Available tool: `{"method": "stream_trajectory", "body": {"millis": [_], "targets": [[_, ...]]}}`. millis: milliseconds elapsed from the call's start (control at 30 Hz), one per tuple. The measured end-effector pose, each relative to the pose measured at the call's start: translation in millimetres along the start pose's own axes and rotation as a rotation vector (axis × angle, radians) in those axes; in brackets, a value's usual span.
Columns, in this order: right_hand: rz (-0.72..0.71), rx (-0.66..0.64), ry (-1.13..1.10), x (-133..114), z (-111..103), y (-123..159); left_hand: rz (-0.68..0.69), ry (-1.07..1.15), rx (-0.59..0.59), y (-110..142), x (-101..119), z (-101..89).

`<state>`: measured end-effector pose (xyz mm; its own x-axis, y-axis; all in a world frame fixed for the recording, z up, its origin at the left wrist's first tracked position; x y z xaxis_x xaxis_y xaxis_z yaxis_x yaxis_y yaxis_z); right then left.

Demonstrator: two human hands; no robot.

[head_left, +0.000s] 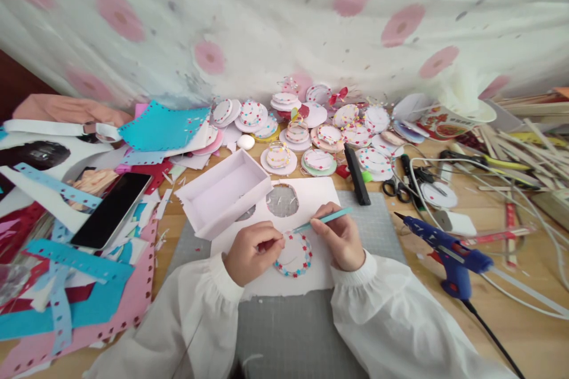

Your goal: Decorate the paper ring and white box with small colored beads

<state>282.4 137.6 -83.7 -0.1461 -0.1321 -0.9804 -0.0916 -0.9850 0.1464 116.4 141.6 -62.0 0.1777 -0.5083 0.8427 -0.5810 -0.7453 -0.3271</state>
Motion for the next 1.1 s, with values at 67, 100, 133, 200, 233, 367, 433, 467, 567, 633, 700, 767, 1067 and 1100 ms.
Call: {"method": "stream_trajectory", "body": {"millis": [67, 100, 133, 200, 233, 367, 433, 467, 567, 633, 700, 767, 1067, 1100], "targets": [[-0.03, -0.003, 0.004, -4, 0, 1, 0.001, -0.004, 0.001, 0, 0, -0.1], [-0.048, -0.013, 0.01, -6, 1, 2, 0.002, -0.005, -0.001, -1, 1, 0.0], [-0.065, -0.026, 0.018, -8, 2, 3, 0.002, -0.007, -0.004, -1, 1, 0.2], [-0.093, -0.056, 0.043, -12, 5, 5, 0.0, -0.012, -0.01, -1, 0, 0.4], [-0.103, -0.066, 0.058, -13, 7, 5, -0.002, -0.014, -0.012, -1, 0, 0.4], [-0.111, -0.068, 0.11, -14, 9, 6, -0.002, -0.019, -0.015, -1, 0, 0.4], [-0.117, -0.071, 0.126, -15, 9, 6, -0.002, -0.021, -0.015, -1, 0, 0.6], [-0.124, -0.076, 0.135, -16, 10, 7, -0.002, -0.021, -0.013, -1, 0, 0.6], [-0.151, -0.089, 0.164, -18, 11, 7, -0.012, -0.022, -0.013, -1, 0, 0.7], [-0.164, -0.096, 0.184, -19, 12, 8, -0.018, -0.027, -0.019, -1, 0, 1.1], [-0.173, -0.104, 0.203, -19, 12, 8, -0.019, -0.033, -0.023, -1, -1, 1.4], [-0.174, -0.112, 0.214, -19, 13, 9, -0.016, -0.037, -0.022, -1, -2, 1.5], [-0.228, -0.093, 0.143, -24, 9, 13, -0.008, -0.032, -0.006, 0, -4, 0.8], [-0.234, -0.098, 0.155, -25, 10, 14, -0.006, -0.032, -0.005, 0, -4, 0.6]]}}
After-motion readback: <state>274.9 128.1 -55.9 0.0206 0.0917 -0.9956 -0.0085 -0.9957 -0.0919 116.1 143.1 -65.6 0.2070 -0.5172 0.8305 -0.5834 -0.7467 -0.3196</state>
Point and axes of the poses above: each hand's wrist, its own y-axis away from the middle knuckle, its own z-axis out of the palm, x = y × z, the point moved 8 cm from there along -y, towards the middle knuckle, and after that the axes turned 15 degrees about z, right-handed, at the moved point
